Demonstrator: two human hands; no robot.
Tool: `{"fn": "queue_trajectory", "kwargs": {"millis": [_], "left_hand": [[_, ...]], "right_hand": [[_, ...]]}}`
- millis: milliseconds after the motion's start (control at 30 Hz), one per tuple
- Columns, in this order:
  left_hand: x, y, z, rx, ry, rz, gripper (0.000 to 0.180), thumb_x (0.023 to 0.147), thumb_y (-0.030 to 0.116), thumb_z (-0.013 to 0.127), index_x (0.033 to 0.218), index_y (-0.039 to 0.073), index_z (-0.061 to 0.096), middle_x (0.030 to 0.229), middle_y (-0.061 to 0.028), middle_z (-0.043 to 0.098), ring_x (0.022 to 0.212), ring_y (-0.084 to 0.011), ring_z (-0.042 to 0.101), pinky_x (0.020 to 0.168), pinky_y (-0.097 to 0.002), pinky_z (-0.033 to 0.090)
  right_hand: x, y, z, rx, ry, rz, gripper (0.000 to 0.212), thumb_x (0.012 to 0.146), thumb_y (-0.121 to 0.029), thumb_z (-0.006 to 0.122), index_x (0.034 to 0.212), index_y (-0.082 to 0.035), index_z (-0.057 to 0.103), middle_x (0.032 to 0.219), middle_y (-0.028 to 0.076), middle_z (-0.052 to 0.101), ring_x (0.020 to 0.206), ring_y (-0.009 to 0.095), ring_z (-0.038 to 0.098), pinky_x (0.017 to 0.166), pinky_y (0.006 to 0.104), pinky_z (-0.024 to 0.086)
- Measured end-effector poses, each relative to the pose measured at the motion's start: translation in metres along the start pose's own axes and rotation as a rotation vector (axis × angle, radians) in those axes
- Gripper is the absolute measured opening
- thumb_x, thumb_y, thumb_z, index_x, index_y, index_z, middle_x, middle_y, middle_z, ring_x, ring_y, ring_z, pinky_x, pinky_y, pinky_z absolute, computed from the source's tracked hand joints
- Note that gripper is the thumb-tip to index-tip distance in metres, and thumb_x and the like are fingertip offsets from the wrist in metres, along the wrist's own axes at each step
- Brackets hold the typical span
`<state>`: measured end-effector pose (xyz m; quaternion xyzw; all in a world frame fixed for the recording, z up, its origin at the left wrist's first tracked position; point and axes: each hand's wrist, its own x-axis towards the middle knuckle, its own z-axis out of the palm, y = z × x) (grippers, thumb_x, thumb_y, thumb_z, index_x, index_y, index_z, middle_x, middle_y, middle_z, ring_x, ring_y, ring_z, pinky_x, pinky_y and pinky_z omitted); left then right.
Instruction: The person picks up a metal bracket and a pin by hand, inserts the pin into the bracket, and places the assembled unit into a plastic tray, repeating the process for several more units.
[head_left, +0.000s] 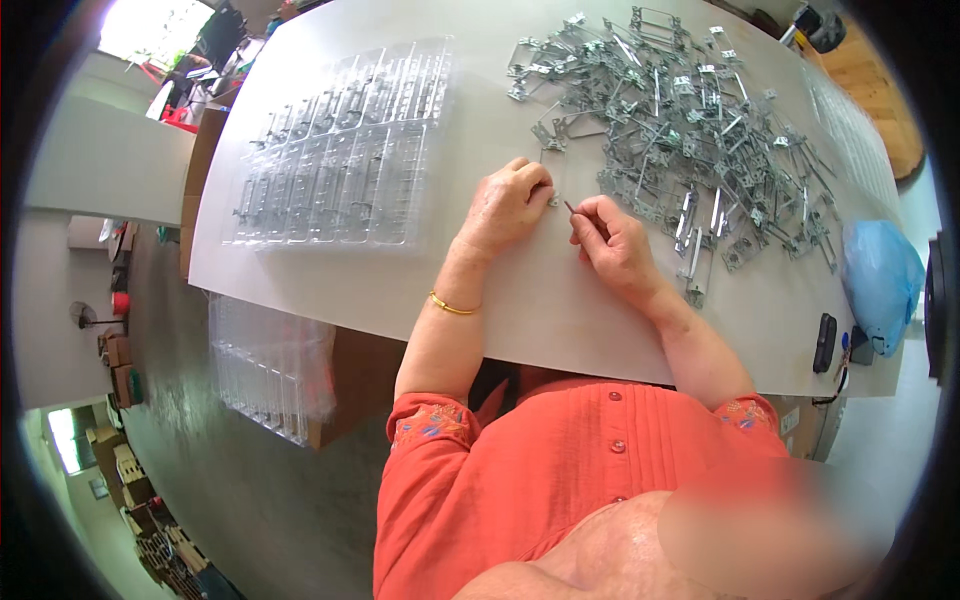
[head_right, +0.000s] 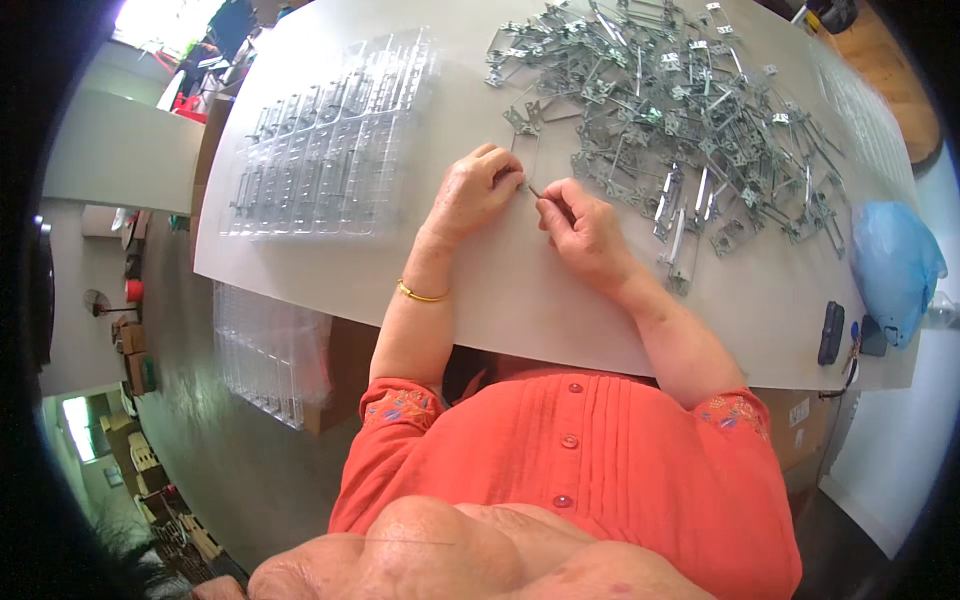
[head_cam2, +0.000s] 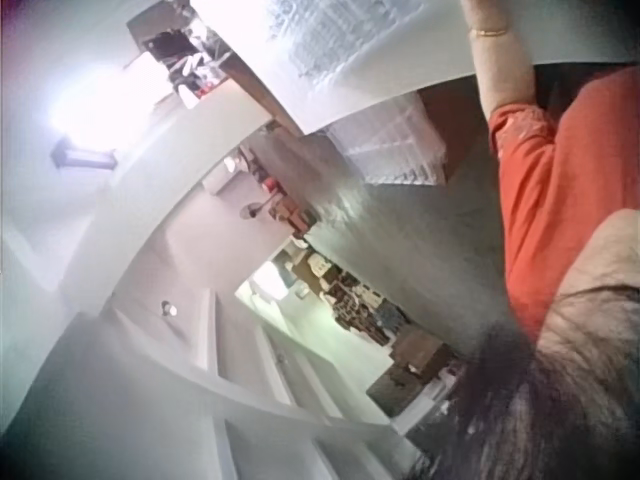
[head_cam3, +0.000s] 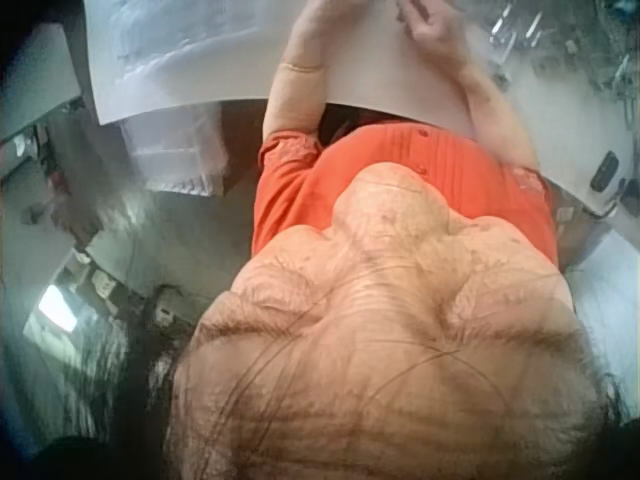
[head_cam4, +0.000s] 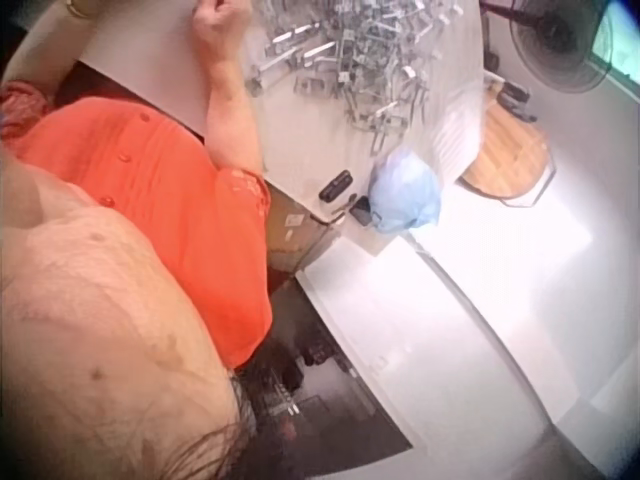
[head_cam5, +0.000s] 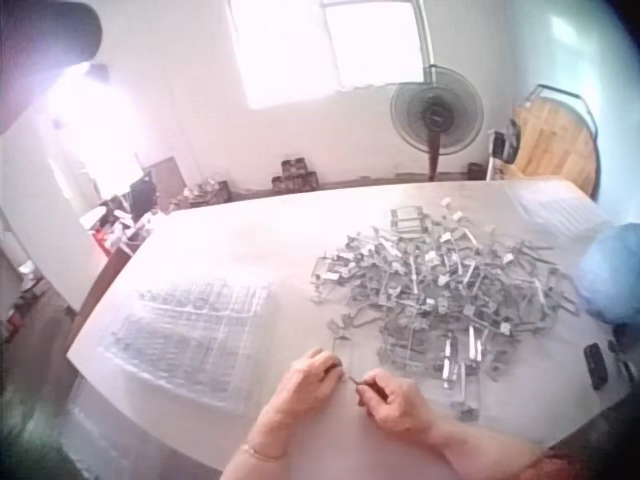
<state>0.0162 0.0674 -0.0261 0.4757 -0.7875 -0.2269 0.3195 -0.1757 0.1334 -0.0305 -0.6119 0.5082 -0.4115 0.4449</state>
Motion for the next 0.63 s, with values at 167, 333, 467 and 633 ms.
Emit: {"fn": "queue_trajectory", "kwargs": {"millis": [167, 333, 467, 633], "left_hand": [[-0.001, 0.006, 0.001, -0.024, 0.063, -0.024, 0.009, 0.085, 0.009, 0.070, 0.089, 0.002, 0.068, 0.084, -0.0117, 0.067, 0.074, -0.0268, 0.064, 0.068, -0.0350, 0.052], [0.002, 0.028, -0.010, -0.378, 0.012, -0.137, 0.012, 0.090, 0.010, 0.069, 0.089, -0.002, 0.066, 0.074, -0.0056, 0.065, 0.066, -0.0114, 0.059, 0.060, -0.0280, 0.048], [0.004, 0.035, -0.021, -0.438, -0.020, -0.217, 0.012, 0.092, 0.011, 0.069, 0.090, 0.000, 0.066, 0.073, -0.0010, 0.063, 0.063, -0.0065, 0.057, 0.056, -0.0250, 0.047], [0.003, 0.045, -0.034, -0.537, -0.136, -0.351, 0.009, 0.092, 0.011, 0.068, 0.097, 0.003, 0.066, 0.075, 0.0001, 0.063, 0.061, -0.0072, 0.055, 0.055, -0.0224, 0.048]], "right_hand": [[0.000, -0.005, 0.000, 0.044, -0.021, 0.031, 0.011, 0.099, -0.014, 0.062, 0.101, -0.004, 0.060, 0.074, 0.005, 0.067, 0.060, 0.010, 0.059, 0.057, 0.0271, 0.049], [0.002, -0.003, -0.002, 0.075, -0.019, 0.029, 0.012, 0.099, -0.014, 0.061, 0.101, -0.003, 0.059, 0.075, 0.004, 0.066, 0.060, 0.008, 0.058, 0.056, 0.0254, 0.048], [0.003, 0.004, -0.005, 0.193, -0.054, -0.016, 0.010, 0.100, -0.012, 0.061, 0.102, -0.003, 0.059, 0.076, 0.002, 0.064, 0.061, 0.007, 0.057, 0.055, 0.0227, 0.047], [0.003, 0.006, -0.004, 0.223, -0.088, -0.038, 0.010, 0.100, -0.012, 0.061, 0.104, -0.004, 0.058, 0.077, 0.002, 0.064, 0.063, 0.006, 0.057, 0.056, 0.0214, 0.047]]}}
